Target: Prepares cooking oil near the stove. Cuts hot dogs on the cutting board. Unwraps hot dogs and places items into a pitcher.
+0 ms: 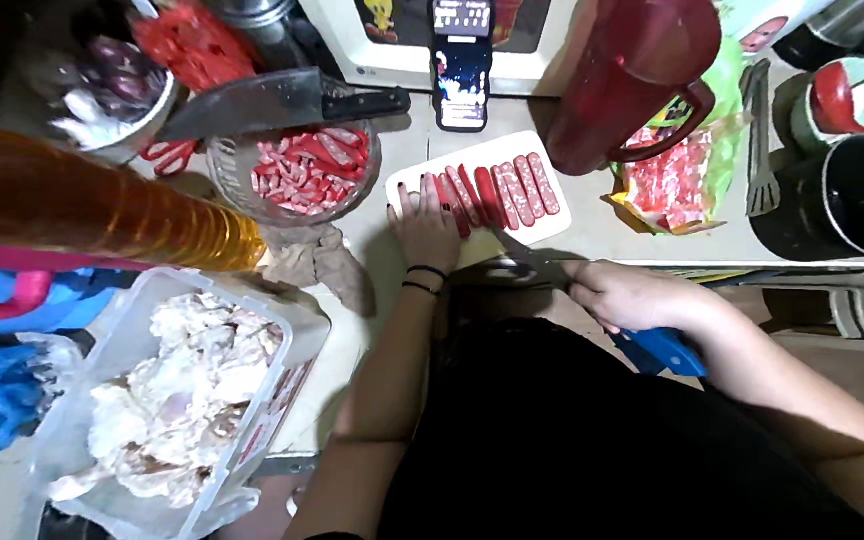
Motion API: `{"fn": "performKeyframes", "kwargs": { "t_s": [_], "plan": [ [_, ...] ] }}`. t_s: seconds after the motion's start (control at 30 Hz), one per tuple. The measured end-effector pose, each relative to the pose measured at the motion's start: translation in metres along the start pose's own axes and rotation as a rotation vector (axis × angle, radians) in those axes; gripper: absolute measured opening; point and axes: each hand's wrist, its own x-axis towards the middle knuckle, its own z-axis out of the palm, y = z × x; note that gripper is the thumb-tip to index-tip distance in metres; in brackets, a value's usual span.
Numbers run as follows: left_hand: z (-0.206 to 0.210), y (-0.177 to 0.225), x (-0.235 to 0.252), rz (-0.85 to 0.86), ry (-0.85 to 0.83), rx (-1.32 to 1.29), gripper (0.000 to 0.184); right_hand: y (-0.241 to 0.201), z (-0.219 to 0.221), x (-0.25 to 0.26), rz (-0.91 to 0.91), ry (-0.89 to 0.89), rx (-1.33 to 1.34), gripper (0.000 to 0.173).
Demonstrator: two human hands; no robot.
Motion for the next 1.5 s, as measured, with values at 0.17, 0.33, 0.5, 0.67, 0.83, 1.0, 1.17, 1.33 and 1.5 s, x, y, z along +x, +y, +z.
{"fn": "performKeyframes", "kwargs": {
  "t_s": [0.17, 0.33, 0.5, 0.67, 0.83, 1.0, 1.17, 1.33, 1.5],
  "plan": [
    [0.013, 0.023, 0.002, 0.050, 0.052, -0.298, 0.066, 0.047, -0.007, 0.015, 0.117, 0.339, -0.024, 0.023],
    [0.029, 0.045, 0.002, 0.084, 0.169, -0.551, 0.076, 0.067, 0.003, 0.051, 0.204, 0.534, -0.056, 0.024],
    [0.023, 0.050, 0.002, -0.024, 0.186, -0.551, 0.081, 0.072, 0.005, 0.068, 0.188, 0.699, -0.077, 0.029],
    [0.013, 0.049, 0.006, -0.161, 0.131, -0.685, 0.082, 0.082, 0.003, 0.093, 0.088, 1.004, -0.121, 0.035],
    [-0.024, 0.063, -0.018, -0.354, -0.086, -0.790, 0.075, 0.061, 0.010, 0.113, -0.287, 1.170, -0.085, 0.035],
    [-0.024, 0.058, 0.005, -0.418, -0.048, -1.098, 0.056, 0.032, 0.002, 0.139, -0.326, 0.972, 0.042, 0.055],
    [-0.025, 0.059, 0.008, -0.504, -0.116, -1.327, 0.052, 0.014, -0.012, 0.159, -0.368, 0.874, 0.140, 0.068],
    [-0.018, 0.076, 0.007, -0.451, -0.151, -1.333, 0.041, -0.001, -0.014, 0.172, -0.473, 0.724, 0.289, 0.079],
    [-0.013, 0.076, 0.011, -0.449, -0.072, -1.211, 0.045, -0.013, 0.001, 0.184, -0.581, 0.661, 0.342, 0.069]
  ]
}}
